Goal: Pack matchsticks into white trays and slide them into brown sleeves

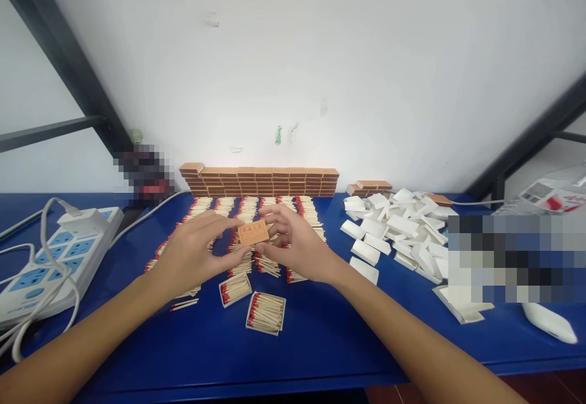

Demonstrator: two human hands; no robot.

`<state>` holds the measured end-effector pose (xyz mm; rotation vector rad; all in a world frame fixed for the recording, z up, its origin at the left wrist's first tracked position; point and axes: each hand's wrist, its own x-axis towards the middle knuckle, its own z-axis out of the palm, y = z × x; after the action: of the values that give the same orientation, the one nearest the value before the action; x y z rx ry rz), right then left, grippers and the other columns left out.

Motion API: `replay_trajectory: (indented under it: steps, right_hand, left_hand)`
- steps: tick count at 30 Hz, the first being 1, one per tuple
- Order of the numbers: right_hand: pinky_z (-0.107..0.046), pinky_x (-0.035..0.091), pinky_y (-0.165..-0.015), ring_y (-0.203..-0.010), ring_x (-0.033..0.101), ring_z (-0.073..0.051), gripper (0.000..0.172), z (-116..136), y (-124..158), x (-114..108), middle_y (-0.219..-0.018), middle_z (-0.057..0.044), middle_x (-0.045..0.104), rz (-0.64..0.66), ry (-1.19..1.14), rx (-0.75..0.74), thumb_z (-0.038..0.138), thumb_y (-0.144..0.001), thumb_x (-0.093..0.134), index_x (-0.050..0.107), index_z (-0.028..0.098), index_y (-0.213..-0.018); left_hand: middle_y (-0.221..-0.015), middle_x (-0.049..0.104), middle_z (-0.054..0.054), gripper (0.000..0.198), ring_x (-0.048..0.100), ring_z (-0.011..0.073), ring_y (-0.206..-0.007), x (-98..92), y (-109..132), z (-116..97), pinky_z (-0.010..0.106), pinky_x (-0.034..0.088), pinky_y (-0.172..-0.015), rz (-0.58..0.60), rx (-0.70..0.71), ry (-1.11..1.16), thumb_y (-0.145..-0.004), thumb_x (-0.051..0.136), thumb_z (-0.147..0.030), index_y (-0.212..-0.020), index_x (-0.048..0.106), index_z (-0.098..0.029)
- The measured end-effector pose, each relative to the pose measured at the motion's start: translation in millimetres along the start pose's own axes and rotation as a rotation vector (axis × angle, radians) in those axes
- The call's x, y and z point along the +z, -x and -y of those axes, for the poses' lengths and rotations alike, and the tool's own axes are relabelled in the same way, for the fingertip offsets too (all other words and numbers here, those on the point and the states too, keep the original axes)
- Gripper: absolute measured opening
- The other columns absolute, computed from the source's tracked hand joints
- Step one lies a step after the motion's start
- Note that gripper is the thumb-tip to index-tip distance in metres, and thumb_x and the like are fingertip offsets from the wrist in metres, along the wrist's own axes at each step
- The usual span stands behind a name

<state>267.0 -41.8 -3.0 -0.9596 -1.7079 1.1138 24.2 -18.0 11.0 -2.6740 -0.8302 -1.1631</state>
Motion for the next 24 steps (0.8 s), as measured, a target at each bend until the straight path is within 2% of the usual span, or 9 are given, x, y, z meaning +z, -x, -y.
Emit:
replay_trajectory:
  steps: [3,6,9,12,16,20,22,24]
  right_hand:
    - [-0.031,0.059,-0.063,-0.084,0.065,-0.018,0.040,3.6,-1.3,0.1,-0.107,-0.007,0.067,-0.060,-0.051,0.051,0.048,-0.089,0.078,0.059,0.024,-0.114]
    - [-0.029,0.056,-0.056,-0.081,0.064,-0.019,0.037,7.7,-1.4,1.6,-0.091,-0.005,0.065,-0.026,-0.045,0.085,0.056,-0.091,0.074,0.064,0.023,-0.105]
    - [-0.029,0.053,-0.054,-0.069,0.060,-0.016,0.040,9.2,-0.8,4.8,-0.082,-0.002,0.064,-0.017,-0.050,0.117,0.061,-0.090,0.072,0.066,0.023,-0.099]
    - [-0.027,0.045,-0.051,-0.054,0.053,-0.012,0.043,8.0,-1.2,7.1,-0.072,0.001,0.063,-0.066,-0.015,0.167,0.063,-0.091,0.070,0.065,0.021,-0.088]
    - [-0.027,0.039,-0.050,-0.053,0.051,-0.012,0.045,3.8,-4.2,1.5,-0.066,0.000,0.063,-0.163,-0.009,0.174,0.064,-0.089,0.071,0.062,0.021,-0.080]
    - [-0.028,0.038,-0.049,-0.051,0.048,-0.013,0.048,-3.0,-8.1,-15.3,-0.065,0.001,0.060,-0.349,0.041,0.129,0.068,-0.087,0.071,0.058,0.022,-0.079]
    - [-0.029,0.039,-0.050,-0.054,0.050,-0.014,0.049,-7.3,-9.7,-24.0,-0.065,0.001,0.058,-0.412,0.090,0.087,0.069,-0.086,0.070,0.059,0.022,-0.080]
    - [-0.029,0.041,-0.051,-0.060,0.054,-0.017,0.049,-11.3,-10.8,-30.4,-0.066,0.000,0.056,-0.438,0.119,0.055,0.070,-0.086,0.070,0.060,0.022,-0.081]
  left_hand:
    - [-0.093,0.076,0.007,0.027,0.069,0.0220,-0.082,0.2,-0.1,0.6,0.037,0.056,-0.075,-0.080,-0.053,-0.010,-0.091,0.076,-0.034,-0.112,0.072,-0.016]
    - [-0.097,0.077,0.007,0.028,0.070,0.0223,-0.087,0.8,0.6,0.0,0.037,0.057,-0.080,-0.091,-0.042,0.006,-0.093,0.075,-0.034,-0.114,0.071,-0.016]
    - [-0.095,0.077,0.007,0.029,0.069,0.0227,-0.086,2.2,1.7,0.5,0.037,0.056,-0.078,-0.055,-0.014,0.012,-0.095,0.073,-0.037,-0.115,0.070,-0.017]
    - [-0.092,0.077,0.006,0.034,0.069,0.0230,-0.084,4.0,3.2,3.3,0.037,0.055,-0.077,0.033,0.022,-0.001,-0.096,0.074,-0.041,-0.119,0.069,-0.016]
    - [-0.094,0.077,0.007,0.040,0.069,0.0241,-0.087,2.4,3.9,12.4,0.038,0.055,-0.079,0.085,0.014,-0.060,-0.097,0.072,-0.047,-0.122,0.069,-0.016]
    - [-0.101,0.074,0.008,0.042,0.069,0.0236,-0.091,-10.9,-4.9,37.4,0.038,0.055,-0.083,0.121,-0.084,-0.084,-0.098,0.068,-0.053,-0.121,0.071,-0.018]
    - [-0.108,0.073,0.010,0.041,0.068,0.0239,-0.096,-20.8,-16.4,59.0,0.039,0.055,-0.089,0.117,-0.143,-0.101,-0.098,0.067,-0.054,-0.119,0.071,-0.018]
    - [-0.110,0.073,0.011,0.039,0.065,0.0270,-0.105,-29.8,-32.4,85.6,0.042,0.052,-0.095,0.121,-0.137,-0.165,-0.099,0.067,-0.053,-0.116,0.072,-0.018]
